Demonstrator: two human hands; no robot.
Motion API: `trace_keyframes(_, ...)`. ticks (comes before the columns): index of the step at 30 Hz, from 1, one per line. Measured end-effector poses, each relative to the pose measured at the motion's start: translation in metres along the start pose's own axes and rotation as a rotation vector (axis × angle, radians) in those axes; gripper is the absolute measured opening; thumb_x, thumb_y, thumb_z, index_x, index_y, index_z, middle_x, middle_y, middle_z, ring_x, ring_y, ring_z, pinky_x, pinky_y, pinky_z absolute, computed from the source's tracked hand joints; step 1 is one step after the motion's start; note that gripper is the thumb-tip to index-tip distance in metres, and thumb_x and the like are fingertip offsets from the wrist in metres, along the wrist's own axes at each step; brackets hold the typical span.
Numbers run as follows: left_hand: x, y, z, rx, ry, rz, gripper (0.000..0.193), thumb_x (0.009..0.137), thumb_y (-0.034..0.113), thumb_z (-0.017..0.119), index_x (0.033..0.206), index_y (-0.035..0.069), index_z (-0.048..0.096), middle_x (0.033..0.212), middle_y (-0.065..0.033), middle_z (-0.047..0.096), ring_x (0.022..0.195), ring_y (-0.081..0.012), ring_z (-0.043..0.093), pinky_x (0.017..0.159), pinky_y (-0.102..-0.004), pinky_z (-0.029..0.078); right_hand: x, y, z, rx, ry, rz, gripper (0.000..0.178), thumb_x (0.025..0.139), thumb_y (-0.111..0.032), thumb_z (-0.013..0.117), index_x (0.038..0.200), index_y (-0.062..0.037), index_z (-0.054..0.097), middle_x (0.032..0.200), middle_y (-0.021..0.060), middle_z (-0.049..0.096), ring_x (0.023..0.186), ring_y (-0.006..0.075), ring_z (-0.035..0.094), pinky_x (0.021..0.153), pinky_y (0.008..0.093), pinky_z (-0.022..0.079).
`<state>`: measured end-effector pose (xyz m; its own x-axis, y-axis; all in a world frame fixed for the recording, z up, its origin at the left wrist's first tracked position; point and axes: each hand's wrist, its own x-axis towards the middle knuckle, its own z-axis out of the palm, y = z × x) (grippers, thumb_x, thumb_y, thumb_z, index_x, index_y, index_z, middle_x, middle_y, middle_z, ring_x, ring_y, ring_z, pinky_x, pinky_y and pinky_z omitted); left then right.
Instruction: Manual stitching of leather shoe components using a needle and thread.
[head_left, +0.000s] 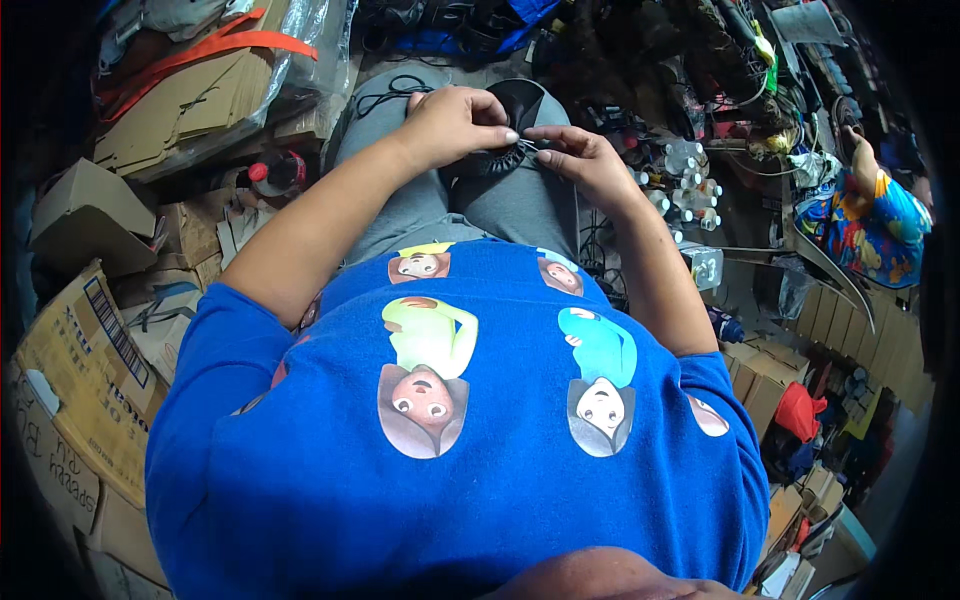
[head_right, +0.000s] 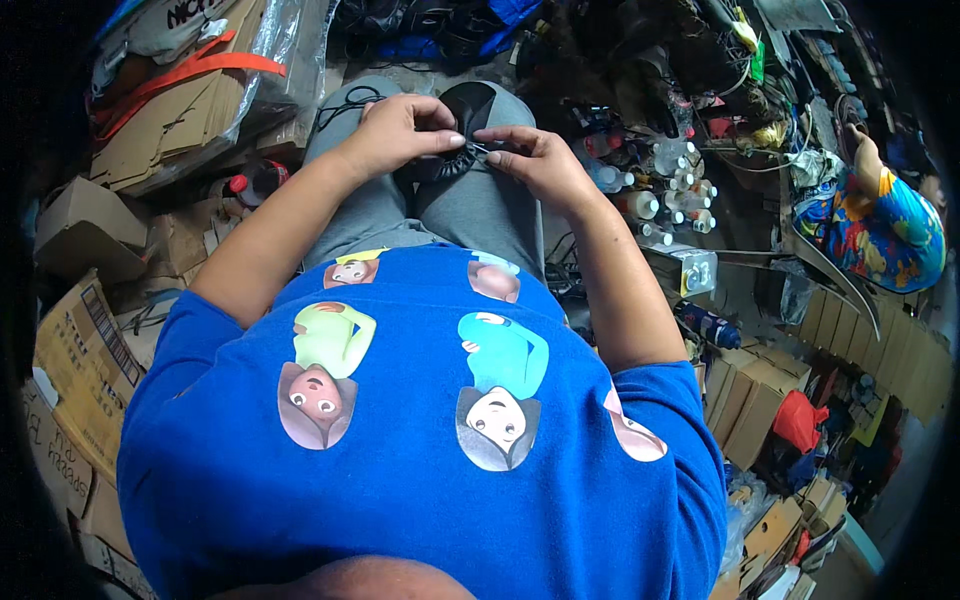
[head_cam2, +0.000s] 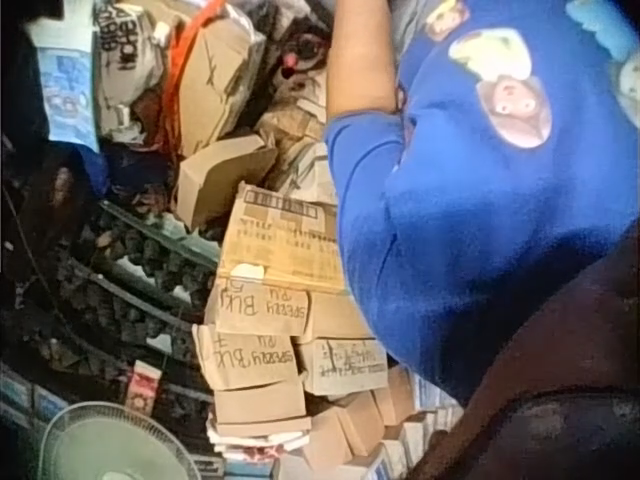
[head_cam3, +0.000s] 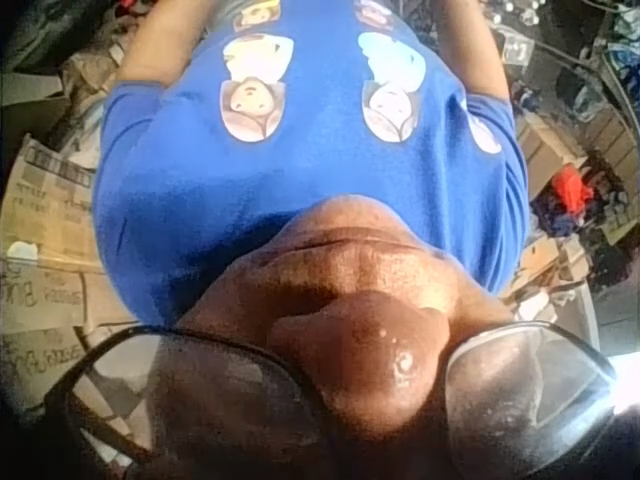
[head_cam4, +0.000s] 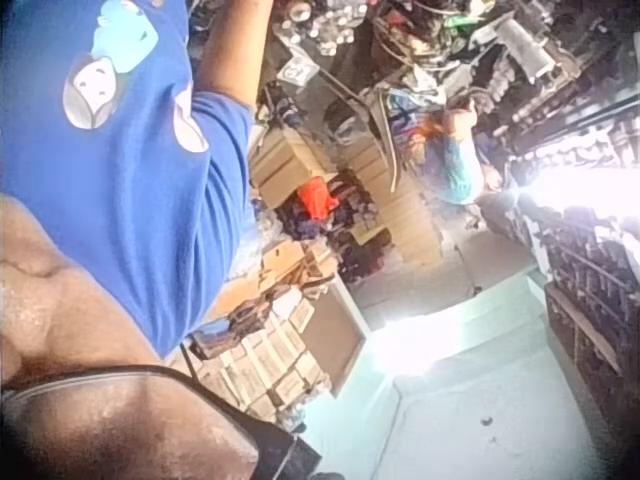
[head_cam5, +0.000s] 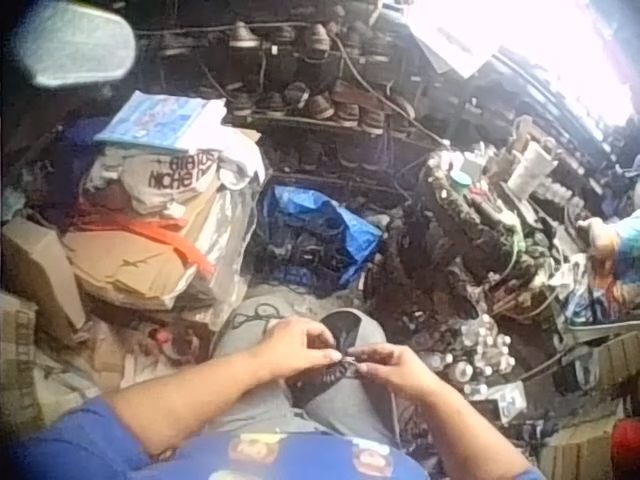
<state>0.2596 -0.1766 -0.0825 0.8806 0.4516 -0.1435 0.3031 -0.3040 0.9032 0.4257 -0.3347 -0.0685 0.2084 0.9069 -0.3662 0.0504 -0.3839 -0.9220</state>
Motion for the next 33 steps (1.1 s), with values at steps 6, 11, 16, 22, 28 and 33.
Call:
trace_keyframes(6,-0.004,-0.008,-0.004,-0.011,0.095,-0.022,0.020,0.081,0.020,0.067,0.085,0.000,0.065,0.075,-0.0030,0.065,0.068,-0.0061,0.055,0.063,-0.0247,0.044,-0.002,-0.006,-0.005,-0.084,-0.080,0.032,0.032,0.086,-0.008,0.059,0.118,-0.0087,0.062,0.091,-0.0027,0.063,0.081,0.0041,0.051,0.077,0.0213,0.043)
trace_keyframes(11,-0.009,-0.010,-0.008,-0.094,0.073,0.039,0.019,0.083,0.018,0.066,0.086,0.000,0.064,0.075,-0.0016,0.062,0.070,-0.0063,0.053,0.065,-0.0242,0.044,-0.005,-0.011,-0.006,-0.063,-0.112,0.067,0.033,0.088,-0.007,0.059,0.120,-0.0059,0.059,0.099,-0.0042,0.061,0.087,0.0026,0.050,0.082,0.0194,0.041)
trace_keyframes(16,-0.010,-0.015,-0.008,-0.094,0.090,0.069,0.019,0.084,0.018,0.065,0.087,0.000,0.064,0.076,-0.0016,0.062,0.071,-0.0069,0.054,0.066,-0.0240,0.044,-0.004,-0.012,-0.006,-0.036,-0.125,0.050,0.033,0.088,-0.007,0.058,0.120,-0.0056,0.059,0.100,-0.0040,0.061,0.087,0.0028,0.050,0.082,0.0193,0.041)
trace_keyframes(22,-0.013,-0.007,-0.018,-0.177,-0.041,0.108,0.019,0.081,0.011,0.066,0.097,0.001,0.066,0.080,-0.0016,0.062,0.074,-0.0073,0.054,0.069,-0.0240,0.045,-0.004,-0.008,-0.008,-0.041,-0.106,0.069,0.034,0.087,-0.008,0.060,0.121,-0.0058,0.059,0.098,-0.0036,0.061,0.085,0.0031,0.050,0.081,0.0192,0.041)
trace_keyframes(28,-0.006,-0.016,-0.007,-0.188,-0.060,0.067,0.026,0.077,0.003,0.066,0.102,0.002,0.066,0.079,0.0003,0.059,0.074,-0.0063,0.053,0.070,-0.0221,0.046,0.000,-0.010,0.001,0.015,-0.029,0.055,0.034,0.083,-0.006,0.064,0.117,-0.0085,0.062,0.086,-0.0033,0.061,0.077,0.0042,0.051,0.074,0.0195,0.043)
trace_keyframes(33,0.003,-0.018,0.001,-0.108,-0.051,-0.024,0.025,0.077,0.002,0.066,0.102,0.003,0.065,0.077,0.0019,0.060,0.071,-0.0045,0.052,0.068,-0.0200,0.045,0.005,-0.008,0.002,0.010,0.022,0.054,0.030,0.082,-0.007,0.067,0.112,-0.0063,0.063,0.085,-0.0020,0.061,0.077,0.0051,0.052,0.073,0.0198,0.044)
